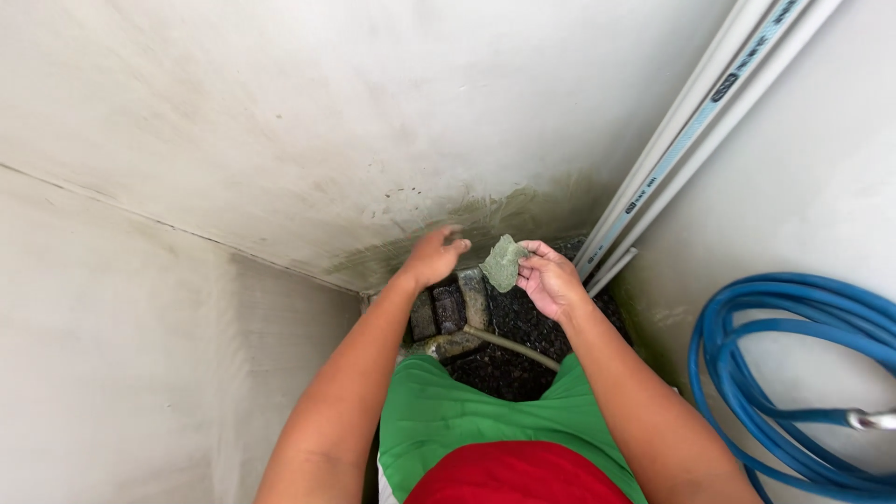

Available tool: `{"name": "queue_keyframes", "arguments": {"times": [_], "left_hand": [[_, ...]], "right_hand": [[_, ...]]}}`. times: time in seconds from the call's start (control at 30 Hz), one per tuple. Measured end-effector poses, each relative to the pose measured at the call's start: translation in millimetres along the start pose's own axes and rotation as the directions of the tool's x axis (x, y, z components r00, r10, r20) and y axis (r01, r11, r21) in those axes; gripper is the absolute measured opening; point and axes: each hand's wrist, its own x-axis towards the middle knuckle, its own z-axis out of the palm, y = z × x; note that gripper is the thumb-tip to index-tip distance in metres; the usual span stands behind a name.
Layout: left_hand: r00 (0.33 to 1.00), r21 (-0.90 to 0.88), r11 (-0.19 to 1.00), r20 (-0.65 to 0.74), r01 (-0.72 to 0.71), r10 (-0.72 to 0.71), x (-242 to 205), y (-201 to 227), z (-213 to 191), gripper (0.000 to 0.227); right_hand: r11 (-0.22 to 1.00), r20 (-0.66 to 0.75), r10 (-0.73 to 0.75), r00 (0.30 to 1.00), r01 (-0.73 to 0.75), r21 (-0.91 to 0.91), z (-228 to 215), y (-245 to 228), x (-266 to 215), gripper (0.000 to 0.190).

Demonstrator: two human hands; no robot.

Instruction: Scrubbing moss and dirt off a concrete wall with a sponge and rinsing it with a water hose.

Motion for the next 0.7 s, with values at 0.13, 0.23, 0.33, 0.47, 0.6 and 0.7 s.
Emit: {"name": "queue_keyframes", "arguments": {"times": [0.13,0.23,0.33,0.47,0.6,0.7], "left_hand": [[0.987,-0.517,0.855,0.108,-0.045,0.117,-10.2,18.6,29.1,0.045],[0.991,-0.552,0.831,0.052,-0.075,0.123,-20.6,32.5,41.4,0.031],[0.996,-0.492,0.871,0.082,0.010,0.035,-45.0,52.3,31.5,0.026],[0.999,-0.320,0.947,0.052,0.008,0.009,-62.8,42.6,12.4,0.029],[0.985,-0.210,0.963,0.001,0.170,-0.174,-69.6,-10.7,0.9,0.030],[0.958,-0.230,0.938,-0.058,0.260,-0.280,-64.2,-42.1,-5.4,0.031]], "right_hand": [[1.000,0.001,-0.009,1.000,0.009,0.006,32.6,-39.5,-27.5,0.021],[0.995,-0.012,-0.029,1.000,0.028,-0.095,31.2,-47.4,-45.8,0.026],[0.979,-0.129,-0.044,0.991,0.017,-0.202,42.5,-73.4,-67.8,0.027],[0.950,-0.280,-0.086,0.956,-0.006,-0.312,32.0,-100.6,-112.8,0.028],[0.876,-0.439,-0.214,0.873,-0.027,-0.481,5.5,-115.5,-161.8,0.024],[0.782,-0.482,-0.346,0.805,-0.036,-0.622,-28.2,-121.9,-189.6,0.023]]}}
